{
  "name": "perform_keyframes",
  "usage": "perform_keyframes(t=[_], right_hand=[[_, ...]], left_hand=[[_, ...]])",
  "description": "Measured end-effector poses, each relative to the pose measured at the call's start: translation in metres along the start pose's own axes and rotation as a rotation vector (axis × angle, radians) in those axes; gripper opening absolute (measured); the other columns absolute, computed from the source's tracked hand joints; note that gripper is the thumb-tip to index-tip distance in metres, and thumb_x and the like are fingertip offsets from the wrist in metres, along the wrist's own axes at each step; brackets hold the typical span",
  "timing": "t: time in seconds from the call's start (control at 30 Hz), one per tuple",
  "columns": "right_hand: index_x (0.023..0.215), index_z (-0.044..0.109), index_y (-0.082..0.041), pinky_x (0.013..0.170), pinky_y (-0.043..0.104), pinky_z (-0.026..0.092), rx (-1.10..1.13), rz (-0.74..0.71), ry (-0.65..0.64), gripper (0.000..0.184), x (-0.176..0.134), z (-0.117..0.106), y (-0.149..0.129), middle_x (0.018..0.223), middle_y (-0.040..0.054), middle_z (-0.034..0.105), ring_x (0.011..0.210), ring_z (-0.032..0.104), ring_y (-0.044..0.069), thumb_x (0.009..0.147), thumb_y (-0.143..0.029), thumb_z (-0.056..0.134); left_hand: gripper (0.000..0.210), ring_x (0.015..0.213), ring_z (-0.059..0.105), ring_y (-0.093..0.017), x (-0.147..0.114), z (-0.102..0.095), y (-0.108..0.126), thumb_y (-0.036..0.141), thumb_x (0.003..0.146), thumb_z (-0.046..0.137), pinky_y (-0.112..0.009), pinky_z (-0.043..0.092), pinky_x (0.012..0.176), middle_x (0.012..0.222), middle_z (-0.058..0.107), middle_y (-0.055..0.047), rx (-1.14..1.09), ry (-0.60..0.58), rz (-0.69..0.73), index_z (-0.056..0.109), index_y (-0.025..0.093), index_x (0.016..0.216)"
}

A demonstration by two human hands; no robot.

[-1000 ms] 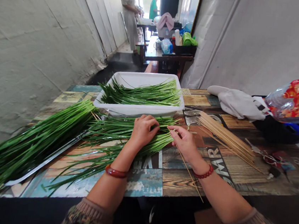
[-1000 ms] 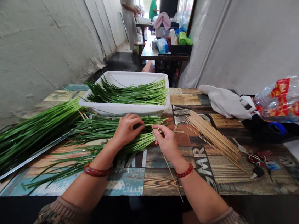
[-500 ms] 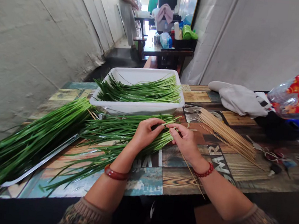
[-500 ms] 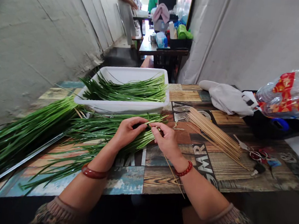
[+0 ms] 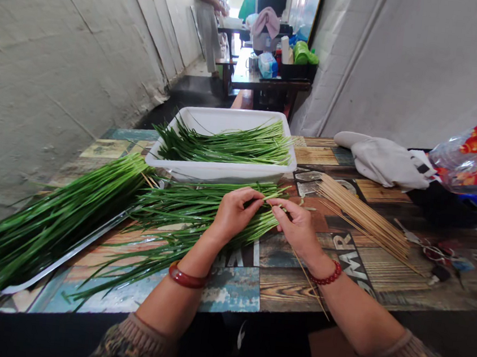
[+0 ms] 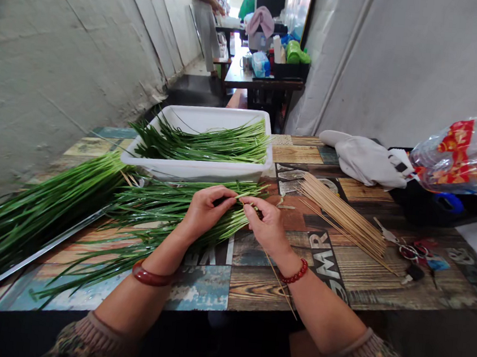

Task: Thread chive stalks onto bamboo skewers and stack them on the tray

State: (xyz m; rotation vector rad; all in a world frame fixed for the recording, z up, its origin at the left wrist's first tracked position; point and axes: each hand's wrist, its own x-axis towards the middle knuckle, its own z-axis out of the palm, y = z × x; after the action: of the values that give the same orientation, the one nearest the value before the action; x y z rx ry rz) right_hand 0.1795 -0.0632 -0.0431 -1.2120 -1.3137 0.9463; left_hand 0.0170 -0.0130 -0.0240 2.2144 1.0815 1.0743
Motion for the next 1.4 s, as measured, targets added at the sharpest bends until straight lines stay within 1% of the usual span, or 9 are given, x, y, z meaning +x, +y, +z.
perform_keyframes(t=[0.43, 0.57, 0.67, 0.77, 0.83, 0.9, 1.07, 1.2, 1.4], right_hand=[[0.095, 0.070, -0.016, 0.045, 0.022, 0.039, -0.056, -0.031, 0.030, 0.025, 0.000, 0.002, 0.007, 0.059, -0.0017, 0.058, 0.045, 0.049, 0.009, 0.086, -0.035, 0.056], [0.097, 0.069, -0.016, 0.046, 0.022, 0.040, -0.044, -0.023, 0.020, 0.026, 0.000, 0.001, 0.008, 0.061, -0.0020, 0.058, 0.047, 0.050, 0.009, 0.086, -0.036, 0.056], [0.102, 0.067, -0.017, 0.046, 0.022, 0.041, 0.005, 0.005, 0.002, 0.028, 0.001, 0.001, 0.009, 0.069, -0.0008, 0.061, 0.049, 0.051, 0.009, 0.084, -0.037, 0.058], [0.109, 0.063, -0.017, 0.056, 0.023, 0.047, 0.029, 0.003, -0.014, 0.033, 0.003, 0.001, 0.010, 0.081, 0.0014, 0.064, 0.061, 0.057, 0.012, 0.080, -0.032, 0.063], [0.112, 0.061, -0.017, 0.067, 0.026, 0.049, 0.025, -0.020, -0.024, 0.036, 0.004, 0.001, 0.011, 0.085, 0.0019, 0.065, 0.072, 0.060, 0.014, 0.077, -0.027, 0.064], [0.113, 0.060, -0.017, 0.073, 0.027, 0.049, 0.028, -0.028, -0.028, 0.037, 0.004, 0.001, 0.011, 0.087, 0.0024, 0.065, 0.078, 0.060, 0.015, 0.076, -0.025, 0.065], [0.106, 0.061, -0.018, 0.064, 0.026, 0.049, 0.057, 0.000, -0.031, 0.031, 0.005, 0.002, 0.010, 0.082, 0.0017, 0.063, 0.071, 0.058, 0.014, 0.077, -0.026, 0.064], [0.109, 0.059, -0.018, 0.059, 0.024, 0.047, 0.066, 0.004, -0.034, 0.032, 0.004, 0.002, 0.013, 0.082, 0.0013, 0.061, 0.069, 0.057, 0.014, 0.078, -0.026, 0.064], [0.115, 0.053, -0.018, 0.059, 0.025, 0.048, 0.087, -0.010, -0.023, 0.038, 0.004, 0.003, 0.017, 0.085, 0.0024, 0.061, 0.071, 0.058, 0.014, 0.078, -0.024, 0.064]], left_hand=[[0.009, 0.074, 0.064, -0.014, -0.002, 0.003, -0.001, 0.017, 0.084, 0.061, -0.024, 0.047, 0.069, 0.080, 0.071, -0.003, 0.060, 0.009, 0.031, 0.070, 0.019, 0.084], [0.008, 0.072, 0.065, -0.014, -0.001, 0.003, 0.001, 0.017, 0.083, 0.061, -0.024, 0.047, 0.068, 0.078, 0.071, -0.003, 0.047, 0.023, 0.002, 0.069, 0.018, 0.081], [0.008, 0.070, 0.064, -0.014, -0.001, 0.003, 0.001, 0.018, 0.082, 0.062, -0.024, 0.047, 0.067, 0.077, 0.072, -0.002, 0.028, 0.045, -0.036, 0.069, 0.017, 0.079], [0.008, 0.069, 0.064, -0.013, -0.001, 0.004, -0.001, 0.020, 0.082, 0.063, -0.024, 0.048, 0.068, 0.078, 0.073, -0.002, 0.011, 0.065, -0.074, 0.069, 0.017, 0.078], [0.009, 0.069, 0.064, -0.013, -0.001, 0.004, -0.002, 0.021, 0.081, 0.063, -0.024, 0.049, 0.068, 0.078, 0.073, -0.001, 0.002, 0.073, -0.092, 0.069, 0.017, 0.077], [0.009, 0.068, 0.064, -0.013, 0.000, 0.005, -0.002, 0.021, 0.081, 0.063, -0.024, 0.049, 0.068, 0.077, 0.073, -0.002, -0.005, 0.075, -0.106, 0.069, 0.017, 0.078], [0.009, 0.069, 0.064, -0.013, 0.000, 0.005, -0.003, 0.021, 0.082, 0.062, -0.024, 0.049, 0.068, 0.078, 0.073, -0.002, -0.002, 0.065, -0.108, 0.070, 0.017, 0.080], [0.009, 0.069, 0.064, -0.013, 0.000, 0.005, -0.004, 0.021, 0.083, 0.061, -0.023, 0.047, 0.066, 0.077, 0.072, -0.002, 0.012, 0.053, -0.051, 0.069, 0.017, 0.080], [0.010, 0.068, 0.062, -0.013, 0.000, 0.004, -0.003, 0.019, 0.084, 0.059, -0.023, 0.045, 0.065, 0.074, 0.069, -0.001, 0.039, 0.016, -0.009, 0.068, 0.018, 0.078]])
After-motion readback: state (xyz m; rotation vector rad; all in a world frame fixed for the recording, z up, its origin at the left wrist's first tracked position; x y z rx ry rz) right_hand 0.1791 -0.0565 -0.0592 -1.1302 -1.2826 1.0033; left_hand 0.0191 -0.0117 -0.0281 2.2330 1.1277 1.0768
